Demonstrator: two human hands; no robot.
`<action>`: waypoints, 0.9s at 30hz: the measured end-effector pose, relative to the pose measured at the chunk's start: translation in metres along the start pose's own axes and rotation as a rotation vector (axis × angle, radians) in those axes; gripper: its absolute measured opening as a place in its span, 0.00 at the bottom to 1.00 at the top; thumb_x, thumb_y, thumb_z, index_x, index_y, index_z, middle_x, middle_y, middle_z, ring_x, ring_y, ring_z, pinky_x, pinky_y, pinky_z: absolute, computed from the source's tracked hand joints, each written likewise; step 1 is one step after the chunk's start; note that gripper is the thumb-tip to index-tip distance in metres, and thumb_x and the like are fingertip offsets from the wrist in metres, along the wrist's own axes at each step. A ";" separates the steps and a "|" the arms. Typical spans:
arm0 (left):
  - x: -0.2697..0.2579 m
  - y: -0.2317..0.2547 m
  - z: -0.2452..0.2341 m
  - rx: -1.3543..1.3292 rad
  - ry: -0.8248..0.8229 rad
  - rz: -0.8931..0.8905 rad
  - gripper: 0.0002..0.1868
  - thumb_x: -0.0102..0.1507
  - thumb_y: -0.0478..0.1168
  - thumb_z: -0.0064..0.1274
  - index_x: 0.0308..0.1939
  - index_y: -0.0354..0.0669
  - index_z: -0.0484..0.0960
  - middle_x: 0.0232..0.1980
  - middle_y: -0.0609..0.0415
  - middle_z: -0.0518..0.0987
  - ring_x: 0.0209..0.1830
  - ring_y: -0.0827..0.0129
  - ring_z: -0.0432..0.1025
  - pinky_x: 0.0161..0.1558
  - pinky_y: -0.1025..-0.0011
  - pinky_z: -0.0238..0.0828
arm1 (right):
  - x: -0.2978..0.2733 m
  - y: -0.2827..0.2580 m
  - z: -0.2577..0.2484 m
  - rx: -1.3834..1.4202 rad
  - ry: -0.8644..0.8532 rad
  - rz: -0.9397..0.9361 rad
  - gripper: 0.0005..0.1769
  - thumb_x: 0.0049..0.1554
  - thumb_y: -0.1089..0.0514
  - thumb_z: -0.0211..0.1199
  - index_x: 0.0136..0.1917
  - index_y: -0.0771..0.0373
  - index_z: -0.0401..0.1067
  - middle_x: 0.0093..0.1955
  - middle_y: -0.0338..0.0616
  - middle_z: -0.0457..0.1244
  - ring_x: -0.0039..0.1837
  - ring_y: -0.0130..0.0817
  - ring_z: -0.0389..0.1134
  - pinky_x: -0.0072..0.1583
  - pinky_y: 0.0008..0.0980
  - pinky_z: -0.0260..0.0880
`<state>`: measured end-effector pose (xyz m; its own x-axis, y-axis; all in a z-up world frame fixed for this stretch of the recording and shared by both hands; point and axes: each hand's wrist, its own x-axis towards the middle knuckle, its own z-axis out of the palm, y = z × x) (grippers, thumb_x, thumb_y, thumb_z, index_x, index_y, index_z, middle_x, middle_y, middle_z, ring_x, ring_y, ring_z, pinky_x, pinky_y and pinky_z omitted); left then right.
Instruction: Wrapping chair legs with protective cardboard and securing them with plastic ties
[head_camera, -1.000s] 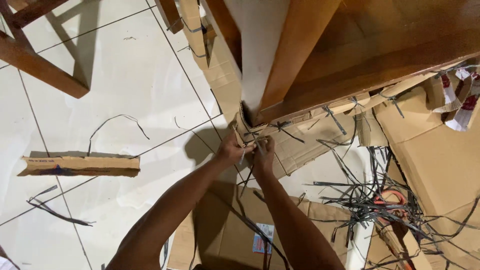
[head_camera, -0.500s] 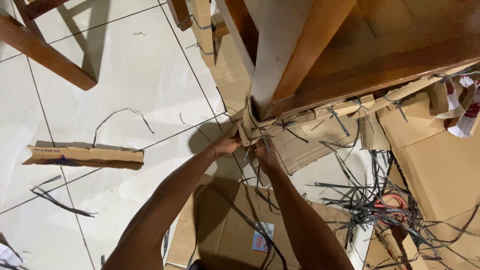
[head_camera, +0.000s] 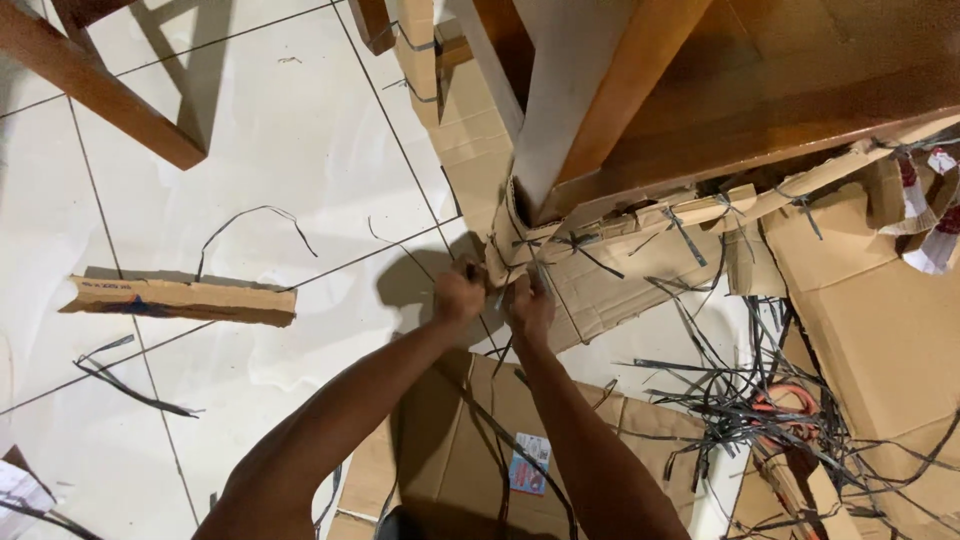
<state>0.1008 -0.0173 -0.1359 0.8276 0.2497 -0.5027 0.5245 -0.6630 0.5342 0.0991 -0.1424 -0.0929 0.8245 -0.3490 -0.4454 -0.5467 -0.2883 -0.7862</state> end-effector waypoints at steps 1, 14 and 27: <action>-0.006 0.006 -0.003 0.000 0.002 0.000 0.31 0.66 0.57 0.42 0.50 0.29 0.81 0.55 0.33 0.81 0.60 0.43 0.75 0.59 0.52 0.73 | -0.023 -0.019 -0.006 0.000 -0.001 -0.001 0.32 0.59 0.36 0.55 0.69 0.55 0.74 0.59 0.58 0.70 0.67 0.57 0.68 0.65 0.52 0.67; -0.036 0.018 -0.028 -0.710 0.005 0.018 0.10 0.65 0.43 0.50 0.34 0.41 0.80 0.35 0.46 0.78 0.40 0.56 0.74 0.42 0.59 0.68 | -0.057 0.012 -0.004 0.403 -0.058 -0.260 0.07 0.65 0.56 0.60 0.50 0.61 0.72 0.40 0.49 0.71 0.36 0.31 0.63 0.44 0.37 0.66; -0.025 -0.003 -0.004 -0.356 -0.033 0.050 0.23 0.62 0.60 0.52 0.50 0.52 0.88 0.42 0.46 0.86 0.51 0.47 0.79 0.48 0.53 0.76 | -0.101 0.005 -0.022 -0.119 -0.097 -0.533 0.06 0.61 0.62 0.60 0.52 0.55 0.72 0.38 0.48 0.73 0.43 0.50 0.76 0.46 0.51 0.71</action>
<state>0.0788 -0.0183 -0.1221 0.8502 0.1963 -0.4886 0.5251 -0.3851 0.7590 0.0096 -0.1281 -0.0421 0.9981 -0.0451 -0.0412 -0.0583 -0.5033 -0.8622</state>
